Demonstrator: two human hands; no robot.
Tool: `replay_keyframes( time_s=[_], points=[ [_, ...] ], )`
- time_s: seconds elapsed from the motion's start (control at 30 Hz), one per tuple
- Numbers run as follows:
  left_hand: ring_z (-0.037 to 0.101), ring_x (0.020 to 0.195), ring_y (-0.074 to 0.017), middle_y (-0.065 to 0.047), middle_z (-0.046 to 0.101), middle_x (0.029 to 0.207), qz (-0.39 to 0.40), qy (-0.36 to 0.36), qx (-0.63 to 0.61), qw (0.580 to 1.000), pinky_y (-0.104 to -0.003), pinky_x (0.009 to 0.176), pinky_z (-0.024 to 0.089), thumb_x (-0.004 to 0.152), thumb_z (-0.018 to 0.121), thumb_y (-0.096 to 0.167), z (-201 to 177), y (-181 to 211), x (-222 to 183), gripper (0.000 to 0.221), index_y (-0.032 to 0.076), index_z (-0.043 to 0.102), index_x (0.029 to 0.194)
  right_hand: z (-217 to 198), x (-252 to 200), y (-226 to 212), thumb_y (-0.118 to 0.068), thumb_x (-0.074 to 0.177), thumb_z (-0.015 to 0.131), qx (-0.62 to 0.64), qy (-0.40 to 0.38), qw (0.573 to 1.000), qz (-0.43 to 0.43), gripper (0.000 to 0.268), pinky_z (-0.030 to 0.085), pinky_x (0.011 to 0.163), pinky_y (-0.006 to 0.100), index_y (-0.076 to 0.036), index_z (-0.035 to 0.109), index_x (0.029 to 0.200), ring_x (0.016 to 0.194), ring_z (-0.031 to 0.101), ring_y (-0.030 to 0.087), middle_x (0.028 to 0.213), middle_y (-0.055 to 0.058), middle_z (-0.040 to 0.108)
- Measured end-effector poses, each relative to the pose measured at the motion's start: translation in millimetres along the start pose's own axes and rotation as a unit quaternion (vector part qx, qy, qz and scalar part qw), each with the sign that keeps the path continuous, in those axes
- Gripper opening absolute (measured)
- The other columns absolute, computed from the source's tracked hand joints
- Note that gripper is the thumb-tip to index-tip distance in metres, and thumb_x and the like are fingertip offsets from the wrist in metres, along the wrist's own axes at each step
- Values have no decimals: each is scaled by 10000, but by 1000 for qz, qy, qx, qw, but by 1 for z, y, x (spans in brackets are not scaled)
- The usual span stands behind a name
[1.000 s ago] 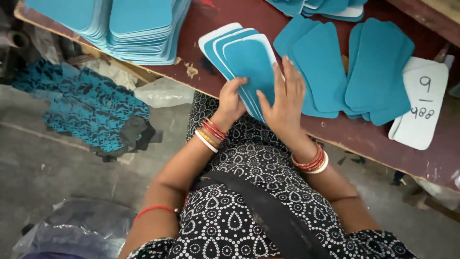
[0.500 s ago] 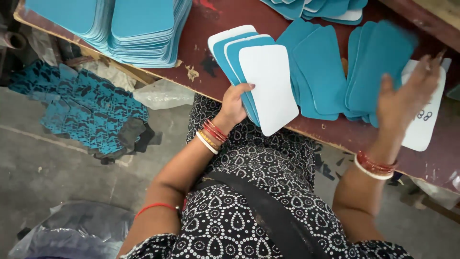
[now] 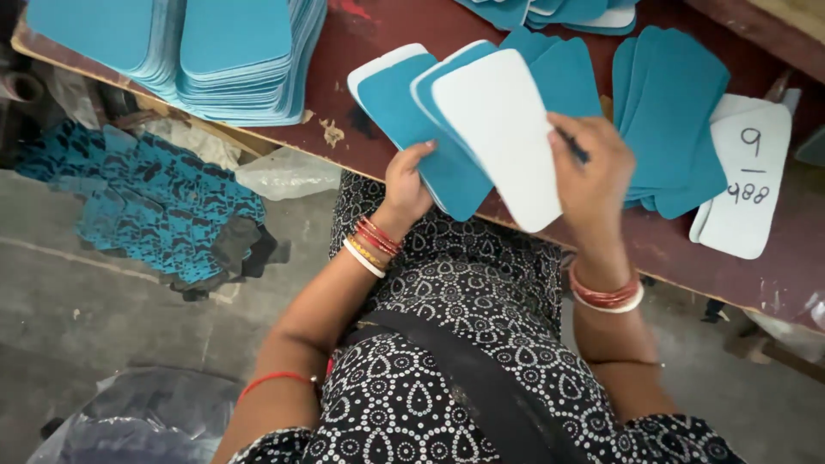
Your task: Sorting and peeling layers or protective backing from blue shaped material parts at a workbench.
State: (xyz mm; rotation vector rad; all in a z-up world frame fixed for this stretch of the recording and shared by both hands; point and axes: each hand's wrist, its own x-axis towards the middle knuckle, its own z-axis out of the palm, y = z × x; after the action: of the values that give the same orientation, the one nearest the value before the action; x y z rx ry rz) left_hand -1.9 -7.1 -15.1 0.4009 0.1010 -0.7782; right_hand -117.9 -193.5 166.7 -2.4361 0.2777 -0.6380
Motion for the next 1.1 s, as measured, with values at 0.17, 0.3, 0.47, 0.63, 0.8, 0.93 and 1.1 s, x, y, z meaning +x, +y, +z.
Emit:
replay_keyframes(
  time_s=[0.17, 0.3, 0.47, 0.63, 0.8, 0.93, 1.1],
  points=[
    [675, 1146, -335, -213, 660, 1274, -8, -20, 24, 999, -472, 1037, 555, 983, 537, 47, 24, 6, -8, 375, -84, 537, 1335, 27, -6, 24, -133, 1001, 736, 20, -24, 999, 35, 314, 546, 848, 388, -14, 717, 1291, 956, 710, 302, 1096, 161, 724],
    [682, 1135, -318, -202, 668, 1261, 11, -5, 45, 999, -460, 1022, 561, 954, 556, 27, 24, 5, -4, 389, -73, 544, 1330, 48, -8, -15, -229, 954, 792, -63, -30, 998, 4, 431, 542, 820, 412, 20, 695, 1292, 964, 680, 347, 1153, 207, 677],
    [676, 1108, -343, -223, 664, 1225, 37, 12, 23, 999, -485, 1008, 564, 983, 582, 43, 9, -1, -1, 367, -105, 543, 1316, 44, -9, -44, -204, 899, 724, -241, 52, 951, -187, 443, 537, 908, 462, -27, 683, 1303, 1122, 672, 373, 1306, 228, 657],
    [677, 1118, -339, -207, 659, 1237, 25, -3, 19, 999, -491, 1006, 571, 981, 569, 59, 19, 6, -6, 371, -77, 530, 1325, -2, -8, 22, -62, 1043, 707, -136, 72, 988, 31, 339, 550, 867, 382, -126, 748, 1373, 1012, 676, 267, 1207, 104, 745],
    [673, 1139, -341, -207, 651, 1259, 18, -28, 27, 999, -495, 1022, 564, 996, 561, 57, 24, 8, -10, 378, -80, 522, 1346, 2, -7, 25, -56, 927, 690, -244, 66, 967, -27, 348, 549, 914, 416, -172, 789, 1240, 1091, 664, 293, 1186, 74, 765],
    [673, 1154, -325, -199, 665, 1268, 7, -46, 40, 998, -473, 1038, 552, 977, 554, 61, 29, 10, -8, 397, -74, 530, 1350, 49, -4, 5, -267, 1069, 670, -212, -19, 973, -94, 385, 462, 1041, 494, -25, 651, 1368, 1231, 594, 373, 1358, 175, 665],
    [664, 1136, -329, -203, 675, 1241, 23, -24, 33, 999, -486, 1041, 538, 1001, 566, 41, -5, -2, 4, 354, -91, 561, 1329, 64, -14, -31, -208, 1049, 661, -154, 32, 980, -126, 449, 432, 1080, 515, 47, 593, 1413, 1302, 564, 389, 1430, 225, 614]
  ],
)
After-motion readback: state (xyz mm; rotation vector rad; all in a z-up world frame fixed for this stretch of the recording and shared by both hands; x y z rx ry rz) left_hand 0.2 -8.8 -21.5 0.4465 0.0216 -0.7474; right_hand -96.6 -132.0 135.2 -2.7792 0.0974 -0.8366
